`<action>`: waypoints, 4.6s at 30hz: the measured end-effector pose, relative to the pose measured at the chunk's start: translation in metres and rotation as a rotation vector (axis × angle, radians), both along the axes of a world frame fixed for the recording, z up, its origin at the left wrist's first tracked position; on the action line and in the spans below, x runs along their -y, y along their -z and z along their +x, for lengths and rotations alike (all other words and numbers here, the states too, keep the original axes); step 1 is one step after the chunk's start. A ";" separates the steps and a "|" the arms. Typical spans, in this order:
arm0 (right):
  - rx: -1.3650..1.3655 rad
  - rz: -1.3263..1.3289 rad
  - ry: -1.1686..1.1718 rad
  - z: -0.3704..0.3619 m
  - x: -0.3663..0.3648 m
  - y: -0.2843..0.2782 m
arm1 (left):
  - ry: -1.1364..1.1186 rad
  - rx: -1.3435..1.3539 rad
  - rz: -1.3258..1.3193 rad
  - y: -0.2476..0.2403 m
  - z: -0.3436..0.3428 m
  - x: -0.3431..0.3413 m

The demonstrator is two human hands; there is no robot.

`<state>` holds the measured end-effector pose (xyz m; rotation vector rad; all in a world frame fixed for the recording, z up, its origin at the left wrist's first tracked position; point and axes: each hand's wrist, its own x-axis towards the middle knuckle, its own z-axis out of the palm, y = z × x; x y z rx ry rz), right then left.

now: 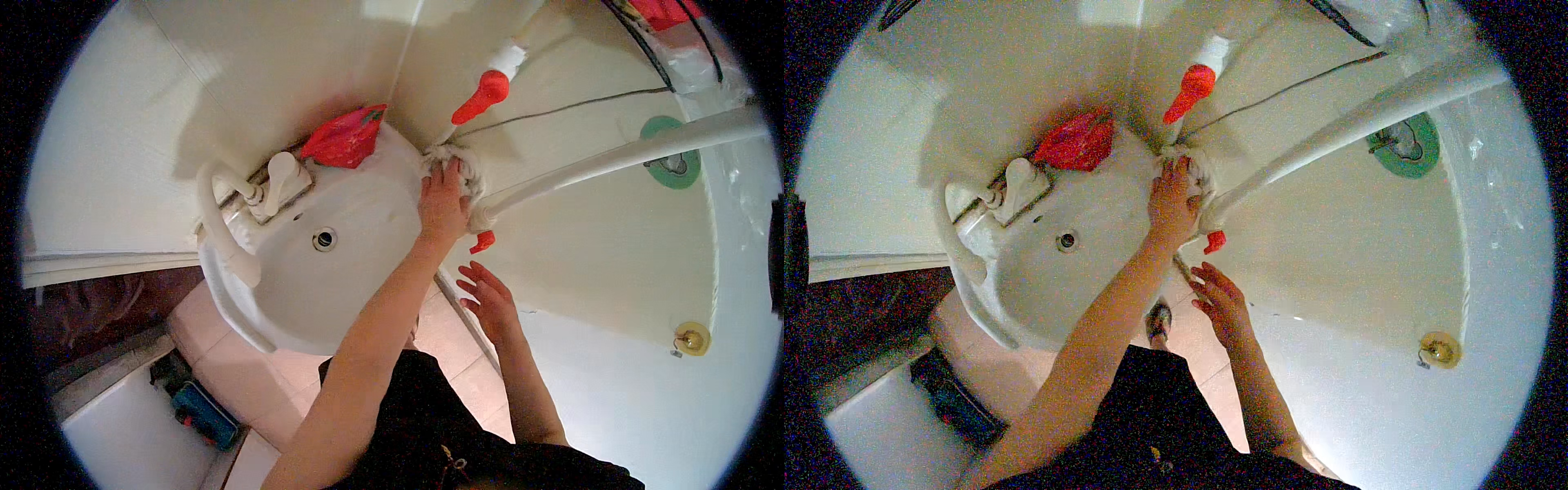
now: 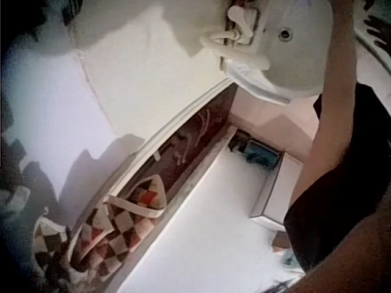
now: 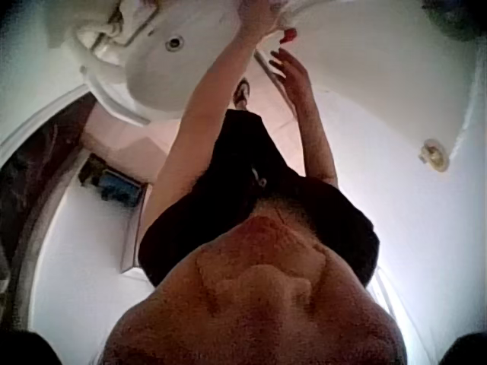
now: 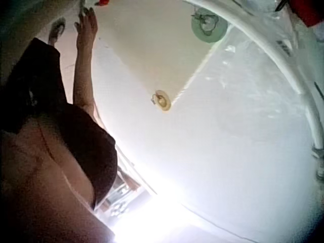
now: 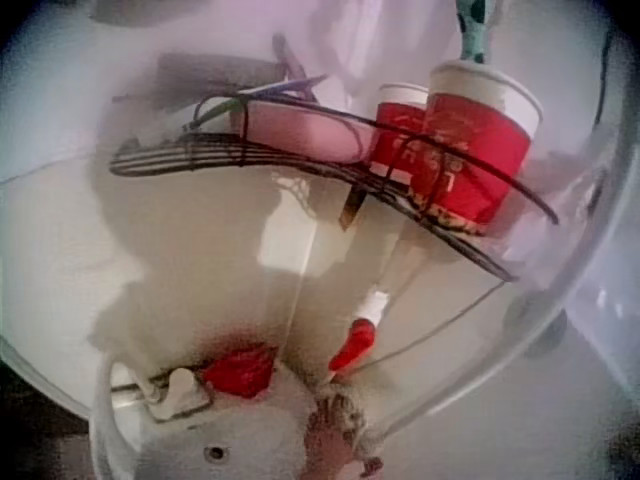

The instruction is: The person wipes a white cabinet surface with a cloth, then moves to a sink to rinse and wring the cloth under running water. They proceed to wipe the sink basin and surrounding wall area, handling a red plastic bag during the process. Finally, they return to the cabinet to wipe the surface again.

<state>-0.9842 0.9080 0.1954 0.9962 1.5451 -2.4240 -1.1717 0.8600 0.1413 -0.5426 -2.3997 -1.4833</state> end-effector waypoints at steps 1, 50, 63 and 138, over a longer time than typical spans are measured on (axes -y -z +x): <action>0.003 -0.004 -0.007 0.004 -0.005 0.000 | 0.082 0.147 -0.246 0.001 -0.001 -0.001; -0.128 0.120 0.093 0.013 0.001 -0.054 | 0.092 0.378 -0.367 -0.030 -0.037 0.010; -0.188 0.083 -0.005 0.012 -0.005 -0.061 | 0.220 0.032 -0.055 -0.114 -0.040 0.008; 0.107 -0.586 0.093 -0.103 0.240 0.037 | -0.335 0.986 0.672 -0.009 0.066 0.294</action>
